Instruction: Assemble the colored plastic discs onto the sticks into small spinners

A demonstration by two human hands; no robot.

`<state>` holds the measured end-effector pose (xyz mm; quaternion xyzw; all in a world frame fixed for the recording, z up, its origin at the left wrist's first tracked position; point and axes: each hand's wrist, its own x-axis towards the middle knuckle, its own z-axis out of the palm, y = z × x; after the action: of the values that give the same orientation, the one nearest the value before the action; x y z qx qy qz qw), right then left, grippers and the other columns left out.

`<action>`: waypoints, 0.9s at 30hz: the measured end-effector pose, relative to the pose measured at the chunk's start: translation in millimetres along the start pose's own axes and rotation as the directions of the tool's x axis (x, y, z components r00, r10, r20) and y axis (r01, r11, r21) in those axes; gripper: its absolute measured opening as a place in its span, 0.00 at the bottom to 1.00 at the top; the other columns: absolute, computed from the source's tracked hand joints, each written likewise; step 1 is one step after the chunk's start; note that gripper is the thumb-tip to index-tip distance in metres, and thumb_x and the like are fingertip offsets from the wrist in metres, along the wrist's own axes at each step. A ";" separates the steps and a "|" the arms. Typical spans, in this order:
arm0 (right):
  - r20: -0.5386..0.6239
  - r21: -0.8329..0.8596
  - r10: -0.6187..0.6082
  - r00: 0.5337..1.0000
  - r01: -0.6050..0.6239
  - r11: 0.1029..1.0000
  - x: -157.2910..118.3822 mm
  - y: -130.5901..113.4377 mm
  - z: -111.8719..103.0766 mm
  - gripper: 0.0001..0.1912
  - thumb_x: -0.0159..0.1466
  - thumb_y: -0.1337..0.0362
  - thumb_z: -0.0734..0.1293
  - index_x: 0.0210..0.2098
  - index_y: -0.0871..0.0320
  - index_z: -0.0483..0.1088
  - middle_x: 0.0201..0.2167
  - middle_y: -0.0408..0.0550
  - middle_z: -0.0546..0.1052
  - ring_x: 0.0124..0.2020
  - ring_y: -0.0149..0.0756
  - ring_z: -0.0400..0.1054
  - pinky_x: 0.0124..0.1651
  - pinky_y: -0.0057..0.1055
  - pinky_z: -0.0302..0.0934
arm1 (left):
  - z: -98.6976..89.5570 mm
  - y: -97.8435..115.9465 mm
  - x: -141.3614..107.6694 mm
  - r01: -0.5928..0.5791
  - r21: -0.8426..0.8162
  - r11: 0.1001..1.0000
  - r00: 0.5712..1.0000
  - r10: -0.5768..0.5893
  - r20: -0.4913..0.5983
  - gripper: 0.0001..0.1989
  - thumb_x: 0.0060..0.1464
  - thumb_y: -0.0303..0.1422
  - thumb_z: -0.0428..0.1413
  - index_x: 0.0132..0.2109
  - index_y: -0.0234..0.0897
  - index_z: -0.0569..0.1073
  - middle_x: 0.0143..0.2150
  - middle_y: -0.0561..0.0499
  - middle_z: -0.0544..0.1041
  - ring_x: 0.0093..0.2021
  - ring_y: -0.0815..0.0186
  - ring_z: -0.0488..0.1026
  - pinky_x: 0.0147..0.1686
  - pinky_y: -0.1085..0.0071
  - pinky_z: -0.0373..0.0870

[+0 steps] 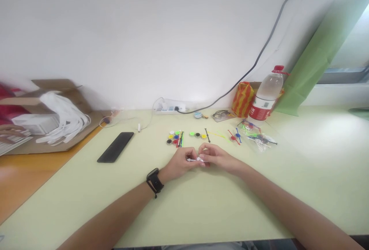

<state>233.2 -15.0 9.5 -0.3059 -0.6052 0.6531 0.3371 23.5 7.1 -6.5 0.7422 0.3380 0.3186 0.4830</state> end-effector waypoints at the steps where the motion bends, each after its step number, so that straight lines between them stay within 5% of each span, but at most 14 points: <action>1: 0.002 -0.001 0.006 1.000 -0.006 1.000 0.0 0.3 -0.8 0.19 0.63 0.47 0.72 0.38 0.55 0.67 0.30 0.43 0.74 0.29 0.32 0.63 0.35 0.31 0.57 | -0.3 1.0 -0.1 -0.003 0.002 1.000 1.000 0.003 -0.001 0.18 0.51 0.42 0.68 0.29 0.34 0.70 0.28 0.55 0.72 0.30 0.70 0.64 0.31 0.73 0.60; 8: -0.067 0.059 0.050 0.997 -0.046 0.997 0.7 3.4 -6.0 0.18 0.64 0.48 0.71 0.41 0.55 0.69 0.34 0.45 0.75 0.30 0.32 0.66 0.37 0.32 0.60 | -1.8 10.8 -0.4 0.008 -0.022 1.000 1.000 -0.007 0.009 0.19 0.64 0.46 0.57 0.33 0.34 0.73 0.28 0.53 0.74 0.29 0.70 0.66 0.31 0.73 0.62; 14: -0.116 0.123 0.090 0.989 -0.075 0.990 1.8 5.5 -9.5 0.20 0.62 0.46 0.73 0.41 0.55 0.71 0.34 0.44 0.74 0.30 0.32 0.67 0.38 0.33 0.63 | 0.4 13.5 -0.6 -0.002 0.016 1.000 1.000 0.003 -0.029 0.18 0.62 0.46 0.58 0.35 0.35 0.76 0.30 0.52 0.75 0.30 0.68 0.68 0.31 0.72 0.62; 22: -0.109 -0.027 0.087 0.990 -0.090 0.996 0.6 0.7 -14.3 0.19 0.60 0.49 0.74 0.40 0.56 0.72 0.31 0.43 0.74 0.30 0.32 0.67 0.37 0.32 0.62 | 0.5 15.5 -1.0 -0.033 0.104 0.994 0.999 0.035 -0.017 0.14 0.61 0.44 0.60 0.42 0.37 0.79 0.35 0.50 0.79 0.32 0.67 0.69 0.32 0.71 0.64; 27: -0.007 -0.201 0.068 0.998 -0.068 0.977 -3.6 -8.8 -19.9 0.13 0.61 0.56 0.73 0.40 0.56 0.69 0.34 0.42 0.74 0.31 0.31 0.66 0.34 0.29 0.59 | -1.5 12.0 -1.5 -0.109 0.205 0.973 0.994 0.111 0.000 0.14 0.55 0.42 0.65 0.44 0.39 0.78 0.42 0.48 0.78 0.38 0.63 0.72 0.36 0.69 0.68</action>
<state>252.0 -6.0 16.6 -0.3588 -0.6572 0.5999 0.2818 23.8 2.9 4.9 0.8038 0.3302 0.3127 0.3836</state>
